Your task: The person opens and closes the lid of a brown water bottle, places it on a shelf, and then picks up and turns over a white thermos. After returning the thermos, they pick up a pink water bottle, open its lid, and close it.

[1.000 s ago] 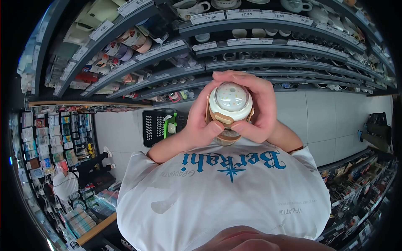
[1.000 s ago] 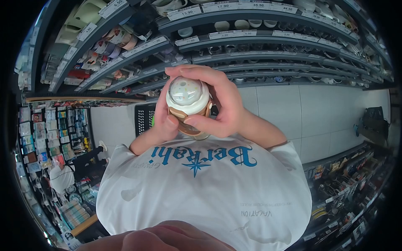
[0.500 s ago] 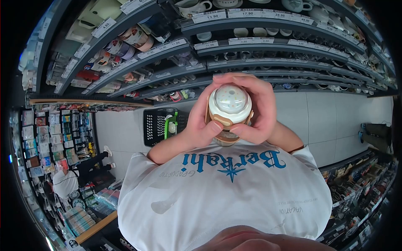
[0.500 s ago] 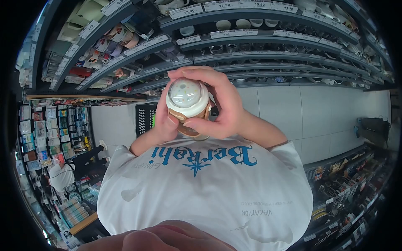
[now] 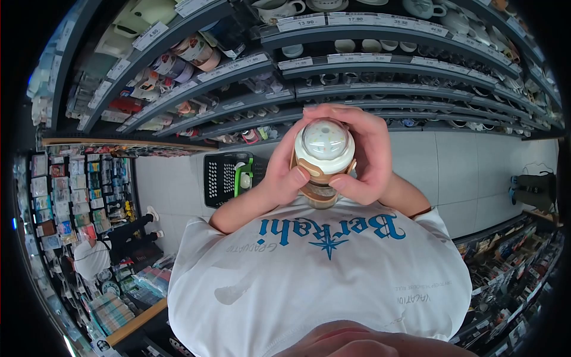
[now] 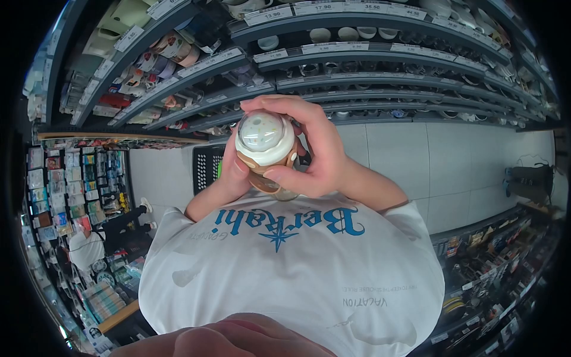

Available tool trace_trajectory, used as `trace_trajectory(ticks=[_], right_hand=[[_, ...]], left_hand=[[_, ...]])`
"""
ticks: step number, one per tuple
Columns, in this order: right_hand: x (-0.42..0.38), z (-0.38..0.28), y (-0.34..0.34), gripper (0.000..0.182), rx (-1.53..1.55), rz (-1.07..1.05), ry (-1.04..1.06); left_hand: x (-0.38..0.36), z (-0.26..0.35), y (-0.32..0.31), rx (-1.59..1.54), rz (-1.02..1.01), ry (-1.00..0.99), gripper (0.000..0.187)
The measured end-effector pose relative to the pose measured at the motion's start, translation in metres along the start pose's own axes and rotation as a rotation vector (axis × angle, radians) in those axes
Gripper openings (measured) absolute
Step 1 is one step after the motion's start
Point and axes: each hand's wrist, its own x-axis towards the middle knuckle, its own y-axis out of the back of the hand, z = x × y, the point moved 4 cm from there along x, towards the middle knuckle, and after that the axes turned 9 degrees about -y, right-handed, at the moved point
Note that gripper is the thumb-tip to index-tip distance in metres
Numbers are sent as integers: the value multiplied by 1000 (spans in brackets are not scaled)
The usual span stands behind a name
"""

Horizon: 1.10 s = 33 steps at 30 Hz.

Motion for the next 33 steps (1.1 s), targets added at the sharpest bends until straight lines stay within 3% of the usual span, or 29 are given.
trace_trajectory(ticks=[3,7,9,12,15,18,33], right_hand=[[0,1,-1,70,-18,10,8],[6,-3,-1,71,-23,-52,-7],[4,-2,-3,68,76,126,184],[4,-8,-2,61,87,158,152],[5,-16,6,53,-169,-12,214],[4,-17,7,48,-142,14,207],[4,-21,9,44,-129,-1,380]], left_hand=[[-2,-2,2,-157,-95,-30,96],[-1,4,-8,-30,28,-12,99],[-2,5,-10,-50,9,0,100],[-4,2,-10,-96,-18,-6,101],[-10,4,-13,-117,0,12,103],[-12,3,-12,-170,-82,-84,91],[-11,2,-19,-156,-127,-96,98]])
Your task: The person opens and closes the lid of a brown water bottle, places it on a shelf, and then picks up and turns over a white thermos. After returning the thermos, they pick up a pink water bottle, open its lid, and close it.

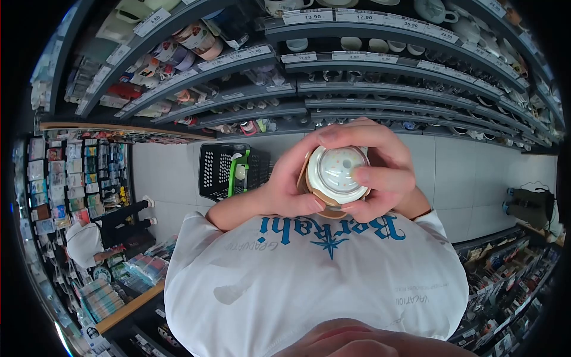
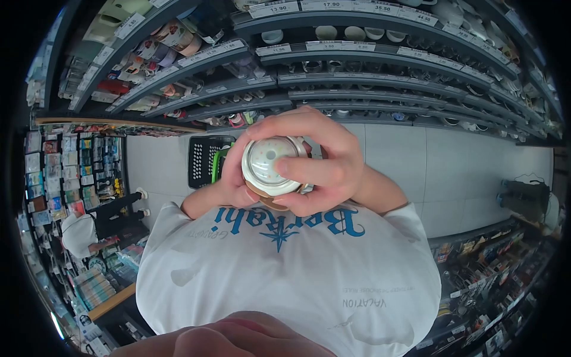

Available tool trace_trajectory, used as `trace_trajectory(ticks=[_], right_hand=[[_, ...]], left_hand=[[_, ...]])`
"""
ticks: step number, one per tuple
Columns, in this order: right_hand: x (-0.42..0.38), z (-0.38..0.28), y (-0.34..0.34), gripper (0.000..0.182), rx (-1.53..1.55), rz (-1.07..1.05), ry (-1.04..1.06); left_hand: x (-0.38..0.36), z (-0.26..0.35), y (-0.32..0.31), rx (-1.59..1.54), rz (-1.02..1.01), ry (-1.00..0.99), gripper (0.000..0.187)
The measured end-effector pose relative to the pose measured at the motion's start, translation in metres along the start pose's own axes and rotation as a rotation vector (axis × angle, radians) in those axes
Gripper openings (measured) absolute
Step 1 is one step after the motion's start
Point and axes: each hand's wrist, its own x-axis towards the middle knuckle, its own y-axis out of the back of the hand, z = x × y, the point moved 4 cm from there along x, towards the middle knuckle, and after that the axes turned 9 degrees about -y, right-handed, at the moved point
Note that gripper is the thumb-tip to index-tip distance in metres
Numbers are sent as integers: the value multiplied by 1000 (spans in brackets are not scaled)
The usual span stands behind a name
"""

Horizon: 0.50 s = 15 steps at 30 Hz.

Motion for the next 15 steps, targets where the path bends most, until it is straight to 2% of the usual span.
trace_trajectory(ticks=[7,13,15], right_hand=[[3,4,-6,43,55,-33,1],[-5,3,-16,35,-41,55,-43],[-2,2,-21,32,-19,80,-10]], left_hand=[[-2,3,7,36,-19,-15,99],[-4,10,9,56,-19,8,100],[-6,11,8,2,-39,-63,97]])
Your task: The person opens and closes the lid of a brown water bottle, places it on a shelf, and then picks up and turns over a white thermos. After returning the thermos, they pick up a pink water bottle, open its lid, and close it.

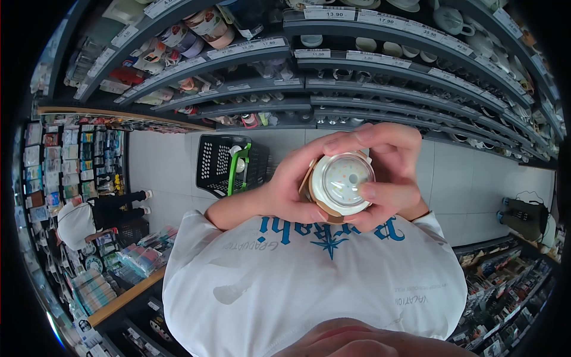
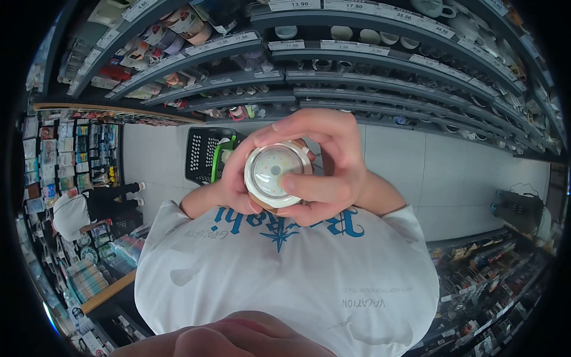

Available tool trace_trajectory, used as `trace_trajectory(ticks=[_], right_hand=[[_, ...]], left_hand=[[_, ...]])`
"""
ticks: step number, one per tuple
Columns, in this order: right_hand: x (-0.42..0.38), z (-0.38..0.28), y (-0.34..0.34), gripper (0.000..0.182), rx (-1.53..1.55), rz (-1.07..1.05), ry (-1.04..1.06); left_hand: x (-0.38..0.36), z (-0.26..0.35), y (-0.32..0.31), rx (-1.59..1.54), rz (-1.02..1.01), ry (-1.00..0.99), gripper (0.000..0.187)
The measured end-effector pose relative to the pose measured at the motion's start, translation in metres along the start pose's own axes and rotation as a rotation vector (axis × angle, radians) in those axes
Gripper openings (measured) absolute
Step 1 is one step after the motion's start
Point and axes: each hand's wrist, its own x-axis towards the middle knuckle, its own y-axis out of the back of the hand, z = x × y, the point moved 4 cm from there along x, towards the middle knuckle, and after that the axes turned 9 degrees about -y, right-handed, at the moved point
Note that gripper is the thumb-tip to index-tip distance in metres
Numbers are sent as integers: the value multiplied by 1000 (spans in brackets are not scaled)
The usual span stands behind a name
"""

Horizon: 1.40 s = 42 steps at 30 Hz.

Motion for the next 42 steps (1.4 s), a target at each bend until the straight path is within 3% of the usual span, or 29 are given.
trace_trajectory(ticks=[3,7,9,10,12,15,28,42], right_hand=[[9,-8,-6,40,20,-169,-97],[10,-3,-14,30,136,-115,-39],[4,4,-16,31,-25,-45,-24],[6,6,-17,31,-22,-48,-22],[8,8,-20,33,-156,-66,-40],[11,10,-32,36,-222,-94,-29],[16,34,-98,35,-253,-117,-32],[7,39,-148,45,-369,-179,-132]], left_hand=[[0,4,2,-3,-50,20,97],[-3,16,8,126,-42,-51,97],[-2,29,17,420,2,-195,95],[0,36,20,422,4,-200,95],[5,59,24,830,-14,-352,92],[-1,66,34,986,20,-447,90],[-35,104,85,1275,101,-703,74],[-82,114,117,1347,164,-719,69]])
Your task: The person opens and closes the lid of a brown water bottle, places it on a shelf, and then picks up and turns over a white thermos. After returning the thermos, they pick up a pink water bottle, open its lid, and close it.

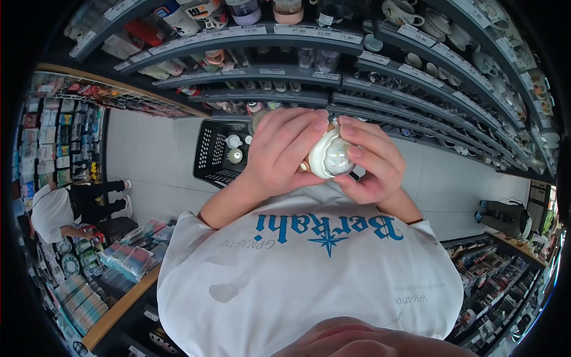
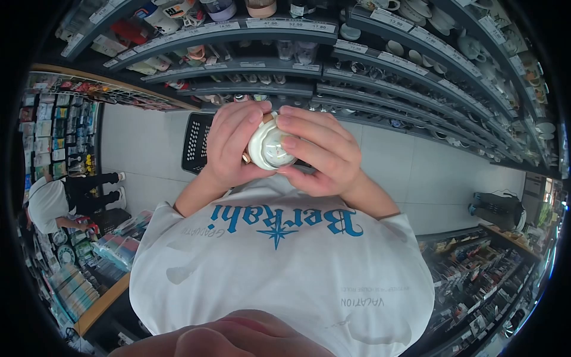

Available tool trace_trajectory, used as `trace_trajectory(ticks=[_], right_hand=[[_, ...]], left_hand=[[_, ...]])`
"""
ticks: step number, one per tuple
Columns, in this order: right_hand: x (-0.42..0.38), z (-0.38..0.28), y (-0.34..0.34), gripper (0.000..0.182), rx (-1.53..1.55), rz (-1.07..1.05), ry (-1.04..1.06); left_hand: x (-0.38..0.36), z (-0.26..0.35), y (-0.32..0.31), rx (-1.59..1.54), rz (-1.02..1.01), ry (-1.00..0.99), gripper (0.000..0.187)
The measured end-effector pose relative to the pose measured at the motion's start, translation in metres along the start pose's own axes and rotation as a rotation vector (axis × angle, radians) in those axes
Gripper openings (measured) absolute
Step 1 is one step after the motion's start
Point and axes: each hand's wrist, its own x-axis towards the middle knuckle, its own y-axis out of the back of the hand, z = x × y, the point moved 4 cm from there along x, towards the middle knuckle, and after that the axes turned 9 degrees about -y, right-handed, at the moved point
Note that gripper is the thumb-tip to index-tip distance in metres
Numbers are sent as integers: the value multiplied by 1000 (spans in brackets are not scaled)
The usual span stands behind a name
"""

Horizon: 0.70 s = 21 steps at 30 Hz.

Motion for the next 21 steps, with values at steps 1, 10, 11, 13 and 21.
trace_trajectory(ticks=[1,10,11,13,21], right_hand=[[0,-1,-3,45,-3,-5,0],[1,-11,-22,41,-57,-40,9],[2,-11,-23,42,-63,-44,16],[4,-13,-25,43,-64,-54,27],[-1,3,-29,70,60,-116,-288]], left_hand=[[-3,-1,2,-8,8,4,70],[-20,-7,12,-69,72,16,72],[-22,-8,11,-68,79,17,72],[-24,-8,12,-81,102,18,72],[-41,-14,6,-373,14,338,85]])
